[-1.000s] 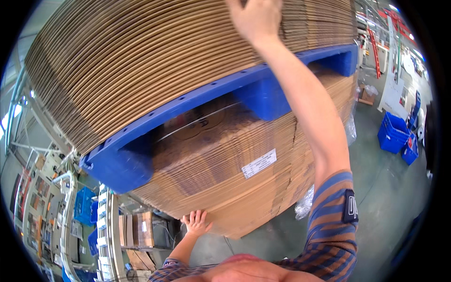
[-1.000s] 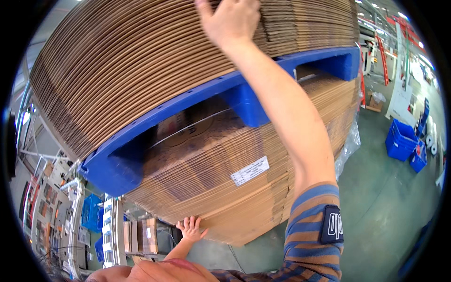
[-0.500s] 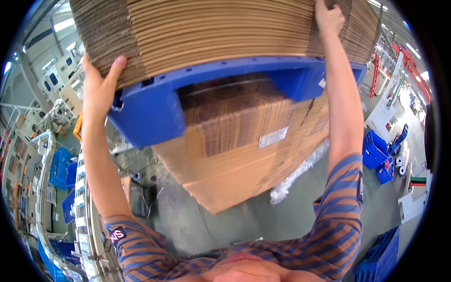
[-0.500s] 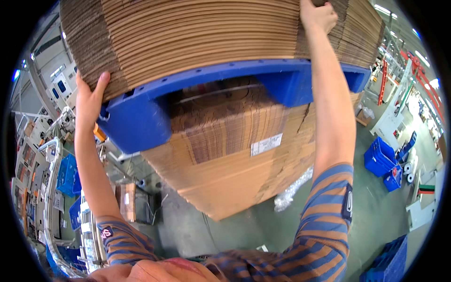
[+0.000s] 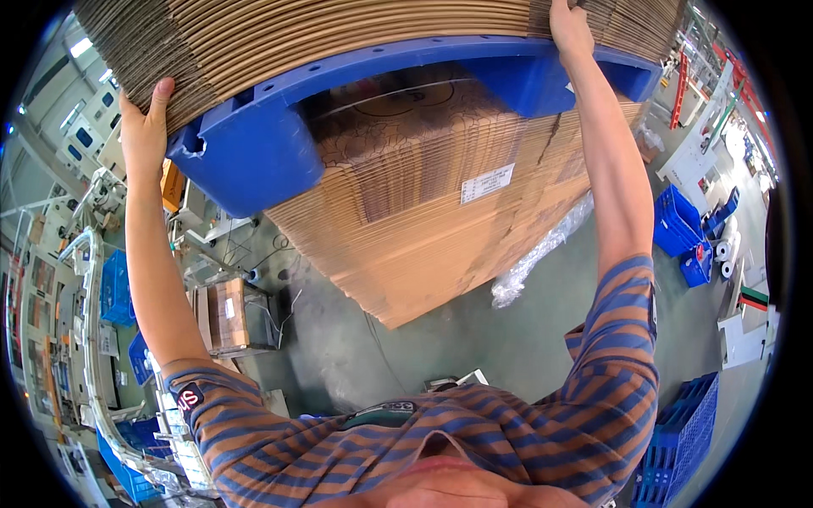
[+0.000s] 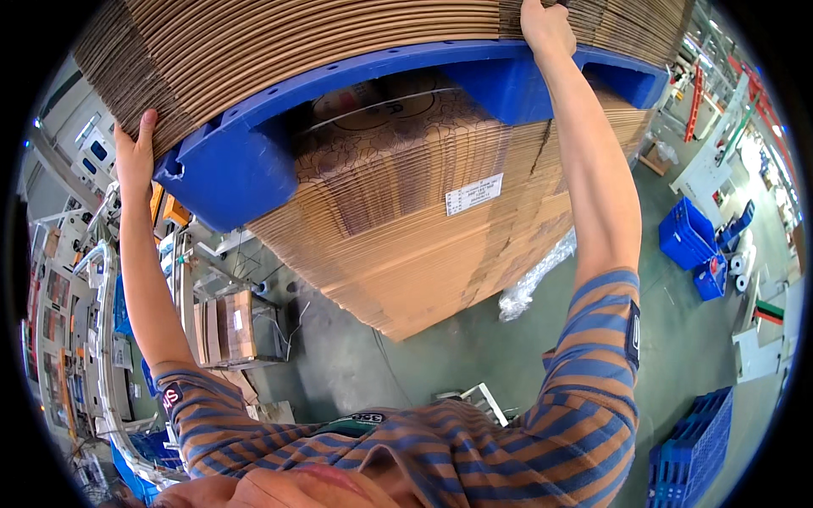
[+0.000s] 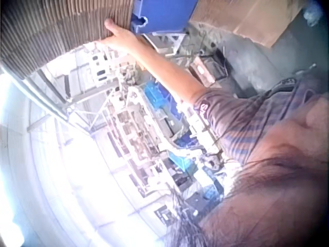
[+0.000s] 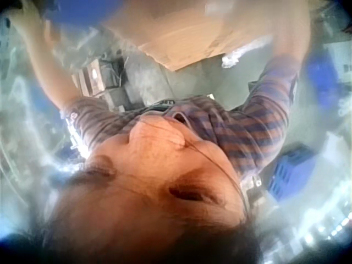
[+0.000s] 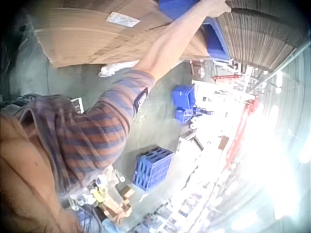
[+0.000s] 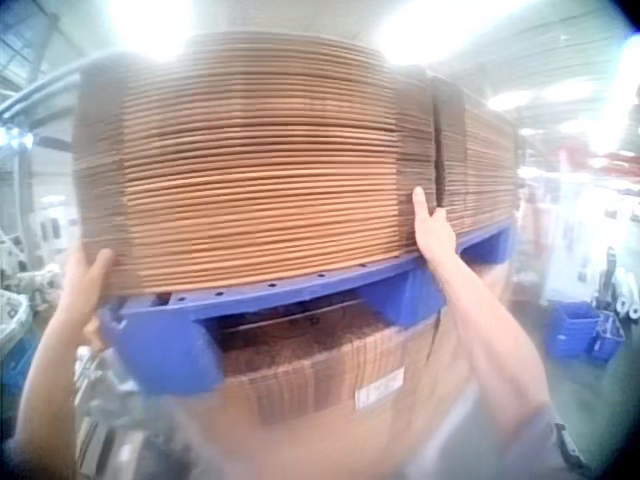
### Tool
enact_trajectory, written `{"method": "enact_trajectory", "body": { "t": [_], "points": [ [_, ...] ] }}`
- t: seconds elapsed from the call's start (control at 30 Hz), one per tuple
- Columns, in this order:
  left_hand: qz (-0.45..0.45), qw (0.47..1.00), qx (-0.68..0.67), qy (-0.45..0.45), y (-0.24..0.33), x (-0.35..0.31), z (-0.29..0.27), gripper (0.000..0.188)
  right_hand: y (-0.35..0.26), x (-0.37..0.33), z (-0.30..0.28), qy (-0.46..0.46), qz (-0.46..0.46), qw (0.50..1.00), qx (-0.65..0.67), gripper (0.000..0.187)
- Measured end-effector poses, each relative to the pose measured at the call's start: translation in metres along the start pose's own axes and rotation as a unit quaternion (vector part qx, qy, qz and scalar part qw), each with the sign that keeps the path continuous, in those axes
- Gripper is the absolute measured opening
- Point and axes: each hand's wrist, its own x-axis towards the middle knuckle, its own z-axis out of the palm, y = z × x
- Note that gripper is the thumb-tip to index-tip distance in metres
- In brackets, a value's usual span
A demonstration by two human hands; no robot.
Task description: The person repeatedly packs small white packages from a conveyor belt into cardboard boxes, closes the flaps, and moves the filled boxes onto a nearby roller conveyor. The process is repeated continuously throughout the clip.
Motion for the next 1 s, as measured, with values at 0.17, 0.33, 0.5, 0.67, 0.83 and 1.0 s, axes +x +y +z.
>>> {"method": "enact_trajectory", "body": {
  "t": [0.17,0.33,0.5,0.67,0.83,1.0],
  "points": [
    [-0.216,0.952,-0.216,-0.022,-0.027,-0.004,-0.021,0.07,-0.022,-0.075,-0.022,-0.004,-0.071,0.994,0.081,0.076],
    [-0.28,0.93,-0.235,0.031,-0.102,0.007,-0.082,0.063,-0.036,-0.163,-0.049,-0.147,-0.244,0.913,0.291,0.045],
    [-0.145,0.98,-0.009,0.135,-0.133,0.006,-0.096,0.074,-0.032,-0.187,-0.015,-0.112,-0.306,0.861,0.392,0.053],
    [0.179,0.945,0.206,0.181,-0.102,-0.006,-0.048,0.08,-0.009,-0.189,0.022,-0.168,-0.245,0.841,0.452,0.073],
    [-0.171,0.977,-0.023,0.125,-0.078,0.032,-0.064,0.089,-0.001,-0.167,0.001,-0.198,-0.28,0.868,0.359,0.071],
    [-0.211,0.959,-0.14,0.129,-0.103,0.029,-0.076,0.082,-0.002,-0.169,-0.002,-0.223,-0.233,0.881,0.347,0.068]
  ]
}}
